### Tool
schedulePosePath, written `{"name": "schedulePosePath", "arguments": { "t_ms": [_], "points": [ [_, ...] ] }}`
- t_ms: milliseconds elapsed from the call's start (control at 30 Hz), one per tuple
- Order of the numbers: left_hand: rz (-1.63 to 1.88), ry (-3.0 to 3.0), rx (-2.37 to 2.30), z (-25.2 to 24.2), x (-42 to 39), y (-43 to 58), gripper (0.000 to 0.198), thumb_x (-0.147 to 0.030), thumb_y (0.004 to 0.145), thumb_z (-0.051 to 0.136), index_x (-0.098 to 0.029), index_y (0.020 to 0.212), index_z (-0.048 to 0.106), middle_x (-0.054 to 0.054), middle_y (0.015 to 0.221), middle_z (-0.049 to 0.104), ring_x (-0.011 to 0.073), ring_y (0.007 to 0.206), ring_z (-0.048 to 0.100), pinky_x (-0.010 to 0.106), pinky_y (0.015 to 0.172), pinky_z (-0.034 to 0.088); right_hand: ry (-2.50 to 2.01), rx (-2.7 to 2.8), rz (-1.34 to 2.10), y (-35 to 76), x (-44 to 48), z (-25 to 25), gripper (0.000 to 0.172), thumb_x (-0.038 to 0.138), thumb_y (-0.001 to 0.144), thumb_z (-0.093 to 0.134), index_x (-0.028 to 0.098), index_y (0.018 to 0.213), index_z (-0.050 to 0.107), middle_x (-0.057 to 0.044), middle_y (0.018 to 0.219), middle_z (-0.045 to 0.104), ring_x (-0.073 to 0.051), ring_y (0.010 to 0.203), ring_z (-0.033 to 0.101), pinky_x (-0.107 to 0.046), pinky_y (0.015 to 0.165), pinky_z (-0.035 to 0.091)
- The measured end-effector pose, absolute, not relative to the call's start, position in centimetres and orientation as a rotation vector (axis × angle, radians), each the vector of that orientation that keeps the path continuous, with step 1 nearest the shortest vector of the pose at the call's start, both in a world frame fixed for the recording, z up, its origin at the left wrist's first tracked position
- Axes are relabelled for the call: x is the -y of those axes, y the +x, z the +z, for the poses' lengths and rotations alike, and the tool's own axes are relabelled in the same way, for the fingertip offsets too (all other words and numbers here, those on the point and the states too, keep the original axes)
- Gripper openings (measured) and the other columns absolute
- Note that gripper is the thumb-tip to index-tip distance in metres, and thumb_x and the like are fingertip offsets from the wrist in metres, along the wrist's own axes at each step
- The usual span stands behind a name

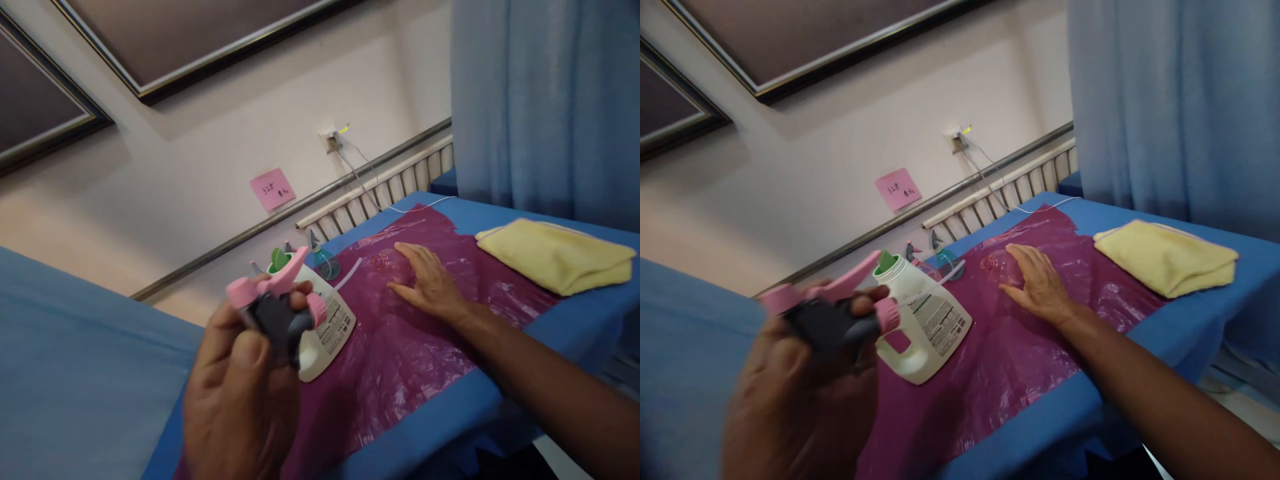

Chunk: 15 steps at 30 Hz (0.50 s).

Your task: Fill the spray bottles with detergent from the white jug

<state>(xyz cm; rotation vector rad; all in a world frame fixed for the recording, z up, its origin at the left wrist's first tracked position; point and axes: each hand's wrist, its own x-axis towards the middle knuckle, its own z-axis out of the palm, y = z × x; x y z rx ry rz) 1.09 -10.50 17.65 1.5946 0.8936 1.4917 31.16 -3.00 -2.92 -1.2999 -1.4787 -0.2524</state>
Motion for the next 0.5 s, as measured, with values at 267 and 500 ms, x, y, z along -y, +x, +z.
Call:
{"name": "schedulePosePath", "arguments": {
  "t_ms": [267,500],
  "points": [
    [1.398,1.441,-0.695,15.8,6.6,7.8,0.040,-0.048,0.091,0.091,-0.024,0.121,0.081,0.007,0.102,0.084,0.0196,0.091,0.081,0.030,0.086,0.067,-1.280,1.541,-0.289,31.3,3.1,-2.5,0.079,0.035,0.098,0.078,0.025,0.167,0.042,-0.019,0.160,0.062,-0.040,0.147,0.059,-0.065,0.121,0.050],
    [1.426,1.444,-0.660,16.0,7.1,7.7,0.033,-0.044,0.094,0.089,-0.025,0.120,0.082,0.007,0.104,0.084,0.0210,0.096,0.082,0.030,0.086,0.068,-1.381,1.545,-0.257,31.4,3.0,-2.7,0.080,0.034,0.097,0.077,0.025,0.168,0.042,-0.020,0.160,0.061,-0.042,0.147,0.058,-0.066,0.120,0.050]
  ]
}}
